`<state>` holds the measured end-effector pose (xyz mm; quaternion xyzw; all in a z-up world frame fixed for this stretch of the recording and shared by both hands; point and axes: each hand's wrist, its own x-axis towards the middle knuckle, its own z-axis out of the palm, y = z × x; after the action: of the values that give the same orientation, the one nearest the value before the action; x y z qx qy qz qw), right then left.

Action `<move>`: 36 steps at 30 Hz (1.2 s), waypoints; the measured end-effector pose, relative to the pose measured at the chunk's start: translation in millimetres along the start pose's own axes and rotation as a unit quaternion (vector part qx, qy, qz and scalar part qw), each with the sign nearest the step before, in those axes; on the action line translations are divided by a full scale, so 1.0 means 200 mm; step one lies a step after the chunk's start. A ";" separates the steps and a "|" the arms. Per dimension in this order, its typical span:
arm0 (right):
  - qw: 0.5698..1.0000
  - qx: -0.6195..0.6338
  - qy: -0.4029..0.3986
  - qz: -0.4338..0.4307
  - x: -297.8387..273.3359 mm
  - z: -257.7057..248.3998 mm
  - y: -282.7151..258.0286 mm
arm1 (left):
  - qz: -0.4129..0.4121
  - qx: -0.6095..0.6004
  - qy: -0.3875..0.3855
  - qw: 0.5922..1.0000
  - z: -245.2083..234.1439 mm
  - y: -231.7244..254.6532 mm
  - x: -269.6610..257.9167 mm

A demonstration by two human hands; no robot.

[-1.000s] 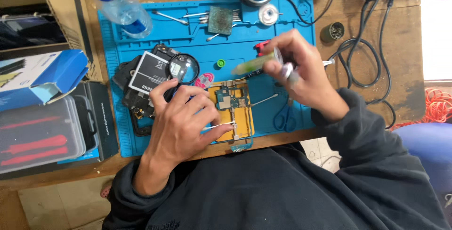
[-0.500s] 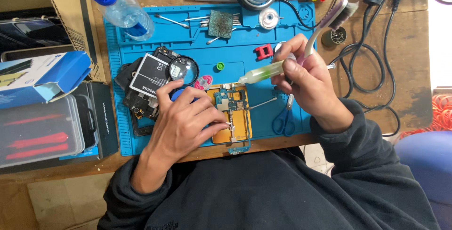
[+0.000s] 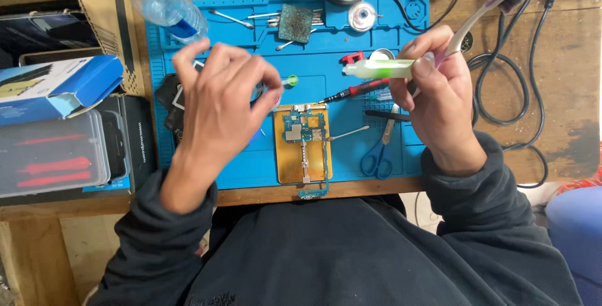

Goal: The person applies a liquid from a syringe onto a circuit board and uses a toothbrush to scrub the surface. They then use a cotton swab to clean specific areas of the board while holding the syringe in the other hand.

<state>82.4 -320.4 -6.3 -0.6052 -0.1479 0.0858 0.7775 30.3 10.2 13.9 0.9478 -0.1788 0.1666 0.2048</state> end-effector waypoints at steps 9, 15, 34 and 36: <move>1.000 0.003 0.005 -0.008 -0.01 0.00 0.00 | 0.032 0.021 0.007 0.999 0.18 -0.05 0.18; 1.000 -0.008 0.005 -0.011 0.00 0.01 -0.01 | 0.036 0.056 -0.008 0.998 0.19 -0.08 0.15; 1.000 0.006 0.013 -0.011 -0.01 0.01 0.00 | 0.024 0.081 -0.057 0.995 0.20 -0.04 0.14; 1.000 -0.004 0.006 -0.004 -0.01 0.00 -0.01 | 0.011 0.095 -0.069 0.993 0.22 -0.04 0.14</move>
<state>81.2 -321.2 -5.2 -0.6078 -0.1461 0.0787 0.7765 68.7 -11.1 -16.3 0.9702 -0.1863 0.1191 0.0996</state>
